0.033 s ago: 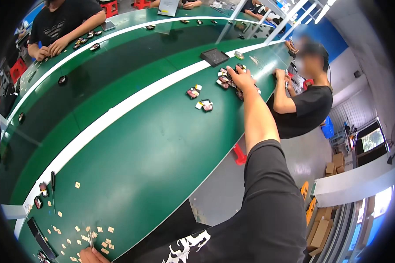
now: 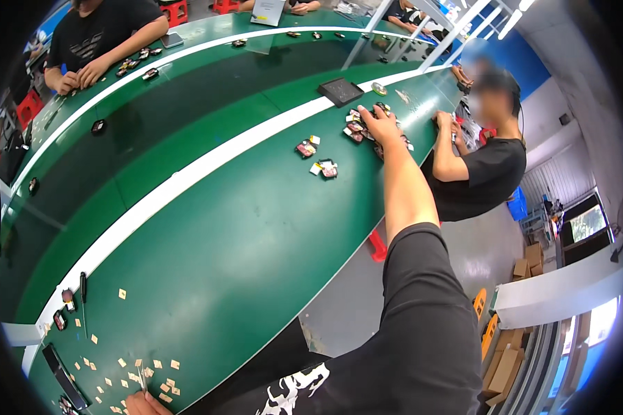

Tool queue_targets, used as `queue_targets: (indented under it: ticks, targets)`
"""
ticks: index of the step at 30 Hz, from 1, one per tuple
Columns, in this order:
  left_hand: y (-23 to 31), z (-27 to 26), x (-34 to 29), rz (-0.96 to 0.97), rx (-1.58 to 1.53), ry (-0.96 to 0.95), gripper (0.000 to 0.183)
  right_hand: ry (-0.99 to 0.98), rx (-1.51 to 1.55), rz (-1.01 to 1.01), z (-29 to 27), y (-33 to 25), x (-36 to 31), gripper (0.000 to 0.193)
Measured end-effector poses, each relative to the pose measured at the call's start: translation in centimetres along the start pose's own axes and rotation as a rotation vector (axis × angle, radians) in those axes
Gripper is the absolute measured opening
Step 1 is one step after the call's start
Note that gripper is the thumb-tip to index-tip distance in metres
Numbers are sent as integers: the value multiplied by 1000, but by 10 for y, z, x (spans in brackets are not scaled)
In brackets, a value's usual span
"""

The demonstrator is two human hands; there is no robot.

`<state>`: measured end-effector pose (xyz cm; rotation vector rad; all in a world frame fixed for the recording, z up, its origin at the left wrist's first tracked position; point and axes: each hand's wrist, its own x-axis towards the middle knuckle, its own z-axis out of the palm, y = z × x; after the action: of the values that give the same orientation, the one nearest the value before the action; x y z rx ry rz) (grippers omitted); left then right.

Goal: Apply adhesive tape to small electronic components.

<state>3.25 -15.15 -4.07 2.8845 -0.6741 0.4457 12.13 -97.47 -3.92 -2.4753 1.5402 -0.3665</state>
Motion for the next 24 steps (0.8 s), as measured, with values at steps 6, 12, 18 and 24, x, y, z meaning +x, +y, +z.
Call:
queue_targets:
  ticks: [6,12,18,24]
  targets:
    - [11,3,5,-52,31,20,21,91,-42,-76,4,-12,-14,79]
    - [14,4,8,-57,24,36,25,103,-19,-199,0,-23,-44,68]
    - [11,4,7,-35,41,52,31,95,35,-305,1,-36,-88,62]
    - [9,5,2,-22,62,64,37,94,41,-362,4,-71,-145,63]
